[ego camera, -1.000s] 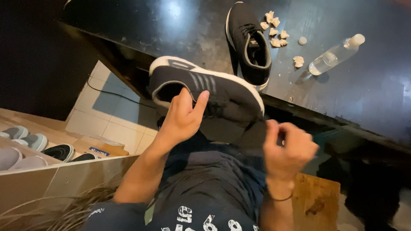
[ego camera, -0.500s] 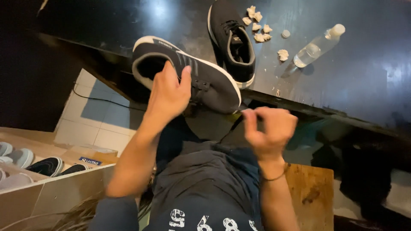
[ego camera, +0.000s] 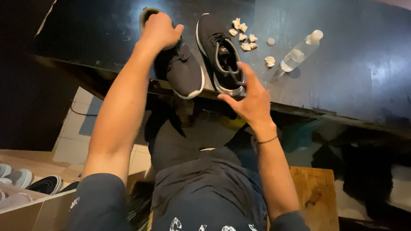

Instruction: The person cleans a pair of black sneakers using a small brush. They scrub the interior lining, the tongue, the laces, and the white rubber sole of one shoe, then repeat the process on the second shoe. The shoes are placed on a dark table during the cleaning process.

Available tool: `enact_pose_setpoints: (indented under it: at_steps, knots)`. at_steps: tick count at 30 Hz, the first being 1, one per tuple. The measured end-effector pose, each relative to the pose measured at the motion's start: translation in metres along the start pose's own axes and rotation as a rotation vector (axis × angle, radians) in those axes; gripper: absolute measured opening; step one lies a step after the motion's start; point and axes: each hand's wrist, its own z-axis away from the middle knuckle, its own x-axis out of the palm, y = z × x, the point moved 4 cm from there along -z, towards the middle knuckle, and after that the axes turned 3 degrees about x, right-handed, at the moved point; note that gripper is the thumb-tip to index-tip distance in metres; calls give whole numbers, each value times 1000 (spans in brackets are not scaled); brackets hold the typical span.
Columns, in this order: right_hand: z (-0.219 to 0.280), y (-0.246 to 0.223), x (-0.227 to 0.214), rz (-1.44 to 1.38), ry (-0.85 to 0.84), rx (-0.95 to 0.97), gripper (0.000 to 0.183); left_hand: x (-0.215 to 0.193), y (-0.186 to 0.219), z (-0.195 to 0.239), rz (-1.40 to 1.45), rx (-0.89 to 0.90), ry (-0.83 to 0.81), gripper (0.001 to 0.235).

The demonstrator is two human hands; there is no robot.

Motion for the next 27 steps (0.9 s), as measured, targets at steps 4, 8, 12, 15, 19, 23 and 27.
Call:
enact_pose_setpoints:
  at_steps: [4,8,12,15,19,23,27]
  knots:
    - [-11,14,22,160,-111,118,64,29,-6,-21,-88,86,83,56]
    - [-7,21,13,0,-55,-5,53,33,-4,-17,-186,104,246,59]
    - [11,16,-43,-242,24,31,51,-6,30,51,-451,339,837,62]
    - [22,17,-89,-297,-24,119,61,-62,104,142,141,889,729,51]
    - [16,9,-124,-438,-258,141,59,-82,160,199,179,1164,410,51]
    - [6,-5,-132,-678,-666,5,48,-52,189,213,70,1293,-199,44]
    - [3,20,-111,-936,-753,-8,55,-31,186,217,511,1364,-472,42]
